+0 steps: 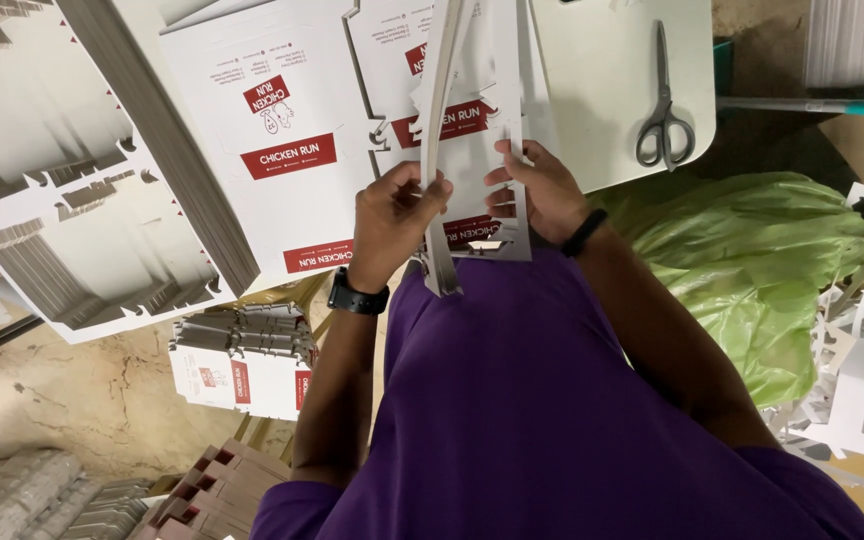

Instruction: Stripping waste material from die-cut cardboard sheets and folding them into boxes

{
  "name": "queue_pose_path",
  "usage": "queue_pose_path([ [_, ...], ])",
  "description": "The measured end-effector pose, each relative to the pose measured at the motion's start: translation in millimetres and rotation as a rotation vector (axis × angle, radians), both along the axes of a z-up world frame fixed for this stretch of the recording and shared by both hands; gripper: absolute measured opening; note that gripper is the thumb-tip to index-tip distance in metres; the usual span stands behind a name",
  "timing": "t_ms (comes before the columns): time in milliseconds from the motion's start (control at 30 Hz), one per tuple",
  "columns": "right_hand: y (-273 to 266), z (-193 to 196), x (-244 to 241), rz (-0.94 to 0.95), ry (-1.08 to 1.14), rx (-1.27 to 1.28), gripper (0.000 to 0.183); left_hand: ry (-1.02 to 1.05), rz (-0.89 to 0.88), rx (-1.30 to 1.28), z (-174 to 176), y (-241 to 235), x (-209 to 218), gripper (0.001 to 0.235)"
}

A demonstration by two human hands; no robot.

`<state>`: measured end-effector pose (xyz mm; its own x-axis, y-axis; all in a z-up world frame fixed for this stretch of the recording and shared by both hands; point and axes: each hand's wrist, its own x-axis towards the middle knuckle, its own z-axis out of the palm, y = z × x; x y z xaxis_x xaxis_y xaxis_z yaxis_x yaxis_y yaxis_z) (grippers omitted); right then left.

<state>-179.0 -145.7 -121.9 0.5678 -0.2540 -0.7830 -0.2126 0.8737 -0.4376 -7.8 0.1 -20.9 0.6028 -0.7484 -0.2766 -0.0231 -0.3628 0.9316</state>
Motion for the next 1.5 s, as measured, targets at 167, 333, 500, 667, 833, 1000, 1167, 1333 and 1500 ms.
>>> queue_pose_path([
  [167, 7.2, -18.2, -6.1, 0.015, -0.021, -0.109, 0.035, 0.081, 0.017, 0.003, 12.6, -5.8, -0.5, 0.015],
  [333, 11.7, -2.9, 4.0, -0.009, -0.002, -0.050, 0.039, 0.083, 0.012, 0.126, -4.4, -21.1, -23.5, 0.022],
  [500, 14.3, 75.2, 32.6, 0.014, -0.140, -0.047, 0.084, -0.098, -0.212, 0.516, 5.6, -52.7, -37.2, 0.054],
  [667, 7.9, 51.6, 7.7, 0.174, -0.056, -0.153, 0.095, -0.042, -0.173, 0.457, -17.7, -38.1, -30.8, 0.040],
  [833, 19.2, -59.0, -38.0, 0.077, 0.358, -0.493, 0.036, 0.053, -0.105, 0.436, 0.5, -27.3, -10.6, 0.042],
  [1000, 60.8, -103.6, -73.6, 0.416, 0.676, -0.668, 0.052, 0.442, 0.000, 0.246, 10.2, -16.2, 4.9, 0.051],
  [1167, 76.3, -87.8, -66.3, 0.413, 0.674, -0.730, 0.058, 0.471, 0.008, 0.215, -13.7, -9.5, 6.6, 0.039],
  [1333, 74.3, -57.7, -54.4, 0.401, 0.663, -0.672, 0.061, 0.495, 0.007, 0.188, -13.4, -10.9, 8.6, 0.038],
  [1500, 70.5, -52.8, -60.3, 0.406, 0.583, -0.676, 0.056, 0.491, -0.038, 0.199, -18.2, -7.7, 9.6, 0.043],
])
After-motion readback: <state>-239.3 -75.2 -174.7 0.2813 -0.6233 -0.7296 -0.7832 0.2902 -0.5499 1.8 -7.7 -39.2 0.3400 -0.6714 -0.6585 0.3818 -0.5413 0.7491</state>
